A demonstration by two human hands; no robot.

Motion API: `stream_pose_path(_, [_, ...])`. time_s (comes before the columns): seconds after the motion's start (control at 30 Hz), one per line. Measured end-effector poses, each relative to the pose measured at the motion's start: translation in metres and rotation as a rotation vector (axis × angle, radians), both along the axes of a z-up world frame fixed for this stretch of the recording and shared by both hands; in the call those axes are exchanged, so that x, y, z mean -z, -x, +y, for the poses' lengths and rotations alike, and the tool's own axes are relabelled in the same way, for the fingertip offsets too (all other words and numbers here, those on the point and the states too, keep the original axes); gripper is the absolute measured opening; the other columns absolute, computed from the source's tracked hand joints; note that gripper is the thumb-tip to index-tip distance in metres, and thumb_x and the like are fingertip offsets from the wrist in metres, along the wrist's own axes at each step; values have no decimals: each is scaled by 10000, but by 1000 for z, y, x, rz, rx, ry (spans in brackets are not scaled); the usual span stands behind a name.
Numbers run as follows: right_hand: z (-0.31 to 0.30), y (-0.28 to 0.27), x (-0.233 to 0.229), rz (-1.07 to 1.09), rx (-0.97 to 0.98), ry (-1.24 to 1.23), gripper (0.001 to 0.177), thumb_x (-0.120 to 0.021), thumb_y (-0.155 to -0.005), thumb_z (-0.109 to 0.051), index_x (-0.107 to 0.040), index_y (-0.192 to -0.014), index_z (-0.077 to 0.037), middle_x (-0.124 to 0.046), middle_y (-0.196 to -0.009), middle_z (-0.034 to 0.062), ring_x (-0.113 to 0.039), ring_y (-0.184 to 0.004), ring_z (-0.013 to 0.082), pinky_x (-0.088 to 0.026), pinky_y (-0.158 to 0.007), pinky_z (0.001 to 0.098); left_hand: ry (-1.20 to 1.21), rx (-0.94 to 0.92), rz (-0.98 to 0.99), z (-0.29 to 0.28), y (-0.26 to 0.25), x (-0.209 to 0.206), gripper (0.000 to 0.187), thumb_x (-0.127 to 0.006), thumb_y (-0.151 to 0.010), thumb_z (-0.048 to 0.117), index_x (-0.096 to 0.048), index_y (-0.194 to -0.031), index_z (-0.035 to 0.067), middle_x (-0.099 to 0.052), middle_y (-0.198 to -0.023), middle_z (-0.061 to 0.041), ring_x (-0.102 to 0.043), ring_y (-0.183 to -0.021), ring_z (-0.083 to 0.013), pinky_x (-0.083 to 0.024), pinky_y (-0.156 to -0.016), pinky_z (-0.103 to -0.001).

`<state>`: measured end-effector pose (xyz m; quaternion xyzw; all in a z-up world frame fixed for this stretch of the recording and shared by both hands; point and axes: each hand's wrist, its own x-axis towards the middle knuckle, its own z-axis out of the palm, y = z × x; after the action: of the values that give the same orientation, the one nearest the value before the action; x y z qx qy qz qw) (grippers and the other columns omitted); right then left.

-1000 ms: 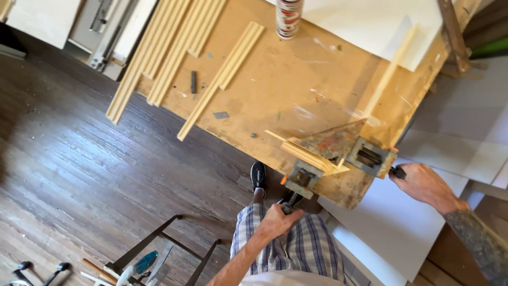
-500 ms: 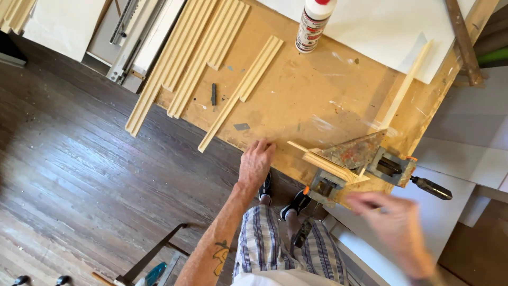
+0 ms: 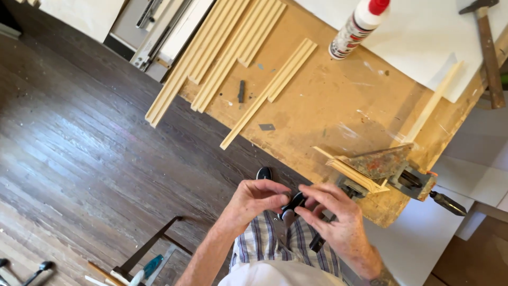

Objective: Gluing and clamping wooden strips to assemble a frame.

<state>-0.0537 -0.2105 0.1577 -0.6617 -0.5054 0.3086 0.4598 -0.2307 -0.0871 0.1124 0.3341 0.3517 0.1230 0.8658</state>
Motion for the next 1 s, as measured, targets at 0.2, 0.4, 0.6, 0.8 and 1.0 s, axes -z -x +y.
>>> stream_pose_path(0.2, [25,-5,-21,-226,-223,-41,224,-747,-902,-134,-786,-1122,-123,-712,-1089,9,-737,-906,127,-598,-827,244,83,83,33,3,9,-5,291,-853,-793,80,-789,-1059,-18,-792,-879,-144,-728,-705,-174,-642,-671,-274])
stream_pose_path(0.4, [26,-1,-19,-166,-196,26,204,-777,-872,-128,-812,-1073,-128,-716,-1038,-7,-731,-842,102,-601,-746,216,55,156,38,14,9,-9,208,-837,-828,70,-805,-1017,-10,-785,-840,-120,-713,-698,-143,-634,-629,-253])
stream_pose_path(0.6, [25,3,-16,27,-103,38,184,-838,-799,-114,-822,-982,-130,-760,-948,10,-733,-794,90,-625,-661,180,104,303,-10,22,5,-14,173,-794,-888,104,-763,-1023,1,-742,-848,-86,-681,-653,-155,-632,-622,-263])
stream_pose_path(0.8, [19,1,-7,220,-69,-2,165,-841,-781,-79,-798,-940,-83,-745,-920,67,-722,-664,114,-641,-541,179,199,255,-41,7,-5,-2,89,-746,-882,54,-731,-945,-7,-729,-766,-98,-670,-641,-125,-625,-588,-263])
stream_pose_path(1.0, [18,-4,-1,138,-62,-191,112,-832,-790,-97,-739,-850,-76,-747,-860,73,-737,-744,146,-637,-711,225,418,218,-128,4,-8,3,42,-721,-884,27,-713,-901,-11,-694,-775,-102,-672,-682,-145,-665,-714,-308])
